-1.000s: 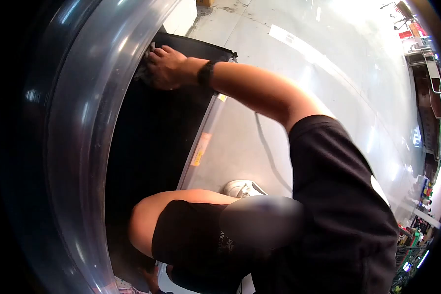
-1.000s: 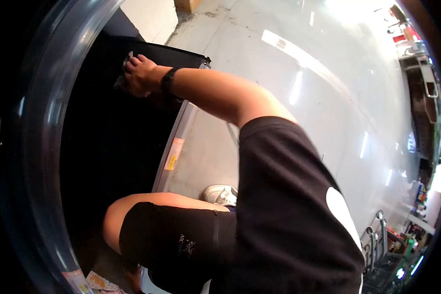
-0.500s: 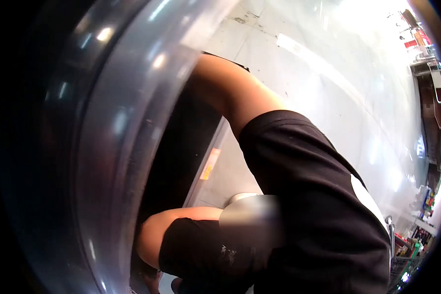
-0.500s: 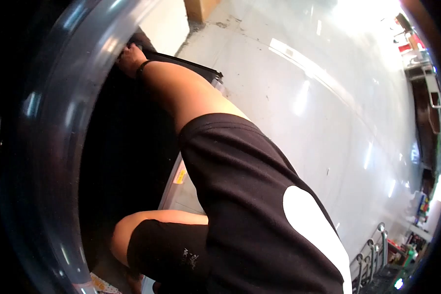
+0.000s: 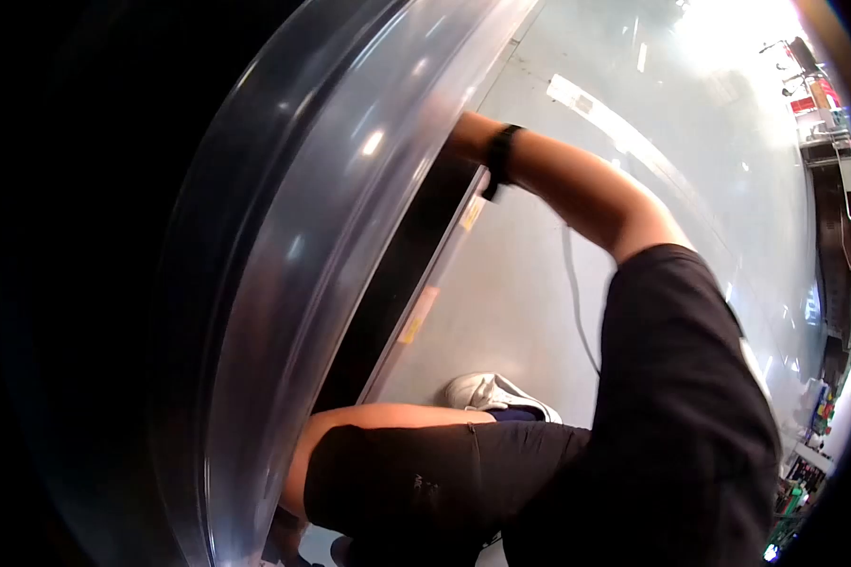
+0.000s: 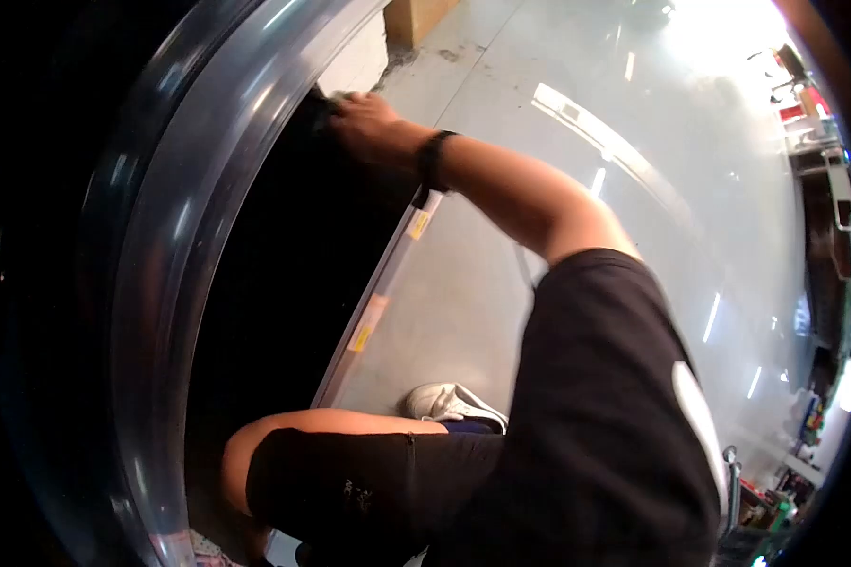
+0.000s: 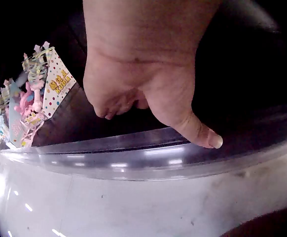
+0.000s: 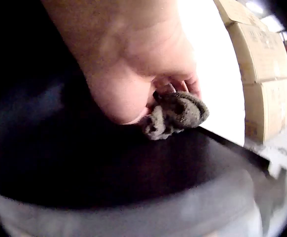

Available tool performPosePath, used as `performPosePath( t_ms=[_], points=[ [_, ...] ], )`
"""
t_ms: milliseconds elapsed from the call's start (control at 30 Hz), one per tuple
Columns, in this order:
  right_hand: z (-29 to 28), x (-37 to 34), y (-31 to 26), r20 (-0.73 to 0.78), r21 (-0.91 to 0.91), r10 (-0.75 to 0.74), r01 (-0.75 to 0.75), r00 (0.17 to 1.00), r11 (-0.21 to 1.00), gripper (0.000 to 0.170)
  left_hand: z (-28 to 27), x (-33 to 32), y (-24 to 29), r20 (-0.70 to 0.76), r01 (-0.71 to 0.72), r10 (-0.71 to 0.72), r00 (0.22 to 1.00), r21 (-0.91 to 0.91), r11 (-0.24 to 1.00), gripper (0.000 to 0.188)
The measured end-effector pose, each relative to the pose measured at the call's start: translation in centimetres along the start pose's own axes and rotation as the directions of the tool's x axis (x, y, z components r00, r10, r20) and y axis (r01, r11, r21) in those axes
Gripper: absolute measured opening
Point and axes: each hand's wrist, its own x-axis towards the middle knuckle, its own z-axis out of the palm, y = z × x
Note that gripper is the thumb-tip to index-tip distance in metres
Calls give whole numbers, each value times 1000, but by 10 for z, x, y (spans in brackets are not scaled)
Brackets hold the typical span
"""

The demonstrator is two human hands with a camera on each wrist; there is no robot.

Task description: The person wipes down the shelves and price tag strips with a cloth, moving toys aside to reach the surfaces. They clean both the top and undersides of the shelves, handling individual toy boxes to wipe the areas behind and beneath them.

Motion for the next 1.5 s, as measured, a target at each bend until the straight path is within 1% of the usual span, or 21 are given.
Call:
performPosePath(
  t_ms=[67, 167, 200, 233, 267, 300, 333, 400, 433, 467, 500, 533, 733, 800, 900, 933, 1133, 1300, 1433, 1467, 1500],
  points=[
    [41, -2, 26, -272, 35, -56, 68, 961, 997, 29, -11, -11, 1, -5, -3, 3, 1000, -2, 1000, 80],
    [79, 23, 22, -379, 185, -168, 252, 910, 950, 28, -9, 2, 3, 9, -9, 9, 1000, 16, 1000, 78],
    [1, 2, -1, -95, -80, -263, 256, 960, 963, 25, -9, 4, 2, 18, -16, 16, 1000, 15, 1000, 78],
    [-7, 30, -10, 179, 78, -114, 102, 977, 992, 20, -10, 6, 6, 21, -21, 21, 1000, 20, 1000, 77],
    [38, 50, 4, -215, -277, -265, 202, 940, 939, 16, -27, 5, 15, 26, -25, 24, 999, 55, 998, 76],
    [-11, 61, -4, -140, -15, -172, 171, 975, 985, 14, -27, 1, 14, 22, -23, 22, 1000, 61, 998, 76],
    [-6, 109, -21, -310, 180, -124, 186, 943, 966, 18, -27, -4, 18, 12, -17, 16, 1000, 69, 997, 75],
    [36, 166, -33, -226, 302, 11, 59, 974, 951, 20, -16, 0, 37, -5, 6, -5, 1000, 88, 996, 75],
    [37, 185, -49, -121, 388, 138, -81, 983, 918, 22, -2, 3, 47, -74, -147, 152, 986, 70, 987, 67],
    [51, 201, -76, -230, 402, 267, -159, 936, 902, 24, 11, -1, 50, -145, -297, 304, 942, 67, 953, 60],
    [51, 193, -103, -296, 413, 300, -162, 907, 896, 25, 22, -1, 53, -215, -444, 450, 867, 81, 892, 53],
    [34, 181, -125, -166, 230, 167, -127, 972, 965, 27, 28, 5, 58, -279, -587, 589, 758, 101, 803, 46],
    [22, 95, -266, -250, 335, -408, 474, 878, 814, 31, 9, 15, 32, -66, -377, 379, 923, 42, 925, 76],
    [15, 72, -242, -205, 352, -420, 467, 884, 811, 31, -56, -38, 87, 26, -270, 270, 962, -14, 963, 77],
    [27, 70, -218, -140, 338, -298, 329, 944, 882, 31, -15, -13, 59, -158, -363, 359, 920, 7, 932, 74],
    [33, 74, -207, -131, 336, -234, 265, 963, 904, 31, -11, -6, 51, -147, -383, 416, 897, 208, 900, 61],
    [65, 80, -171, -109, 323, -3, 38, 994, 946, 33, 10, 14, 54, -113, -394, 407, 906, 121, 911, 69],
    [49, 58, -248, -108, 322, -374, 388, 921, 864, 34, 16, 25, 50, -44, -345, 354, 934, 140, 928, 75],
    [54, 1, -297, -270, 133, -727, 772, 632, 622, 35, 16, 8, 88, -39, -308, 312, 949, 78, 948, 86],
    [45, -19, -287, -256, 120, -737, 777, 625, 618, 35, 24, 19, 74, 21, -270, 269, 963, 110, 956, 89],
    [35, -31, -270, -103, 165, -692, 699, 714, 696, 28, 27, 31, 63, 84, -230, 219, 972, 154, 961, 93]
  ],
)
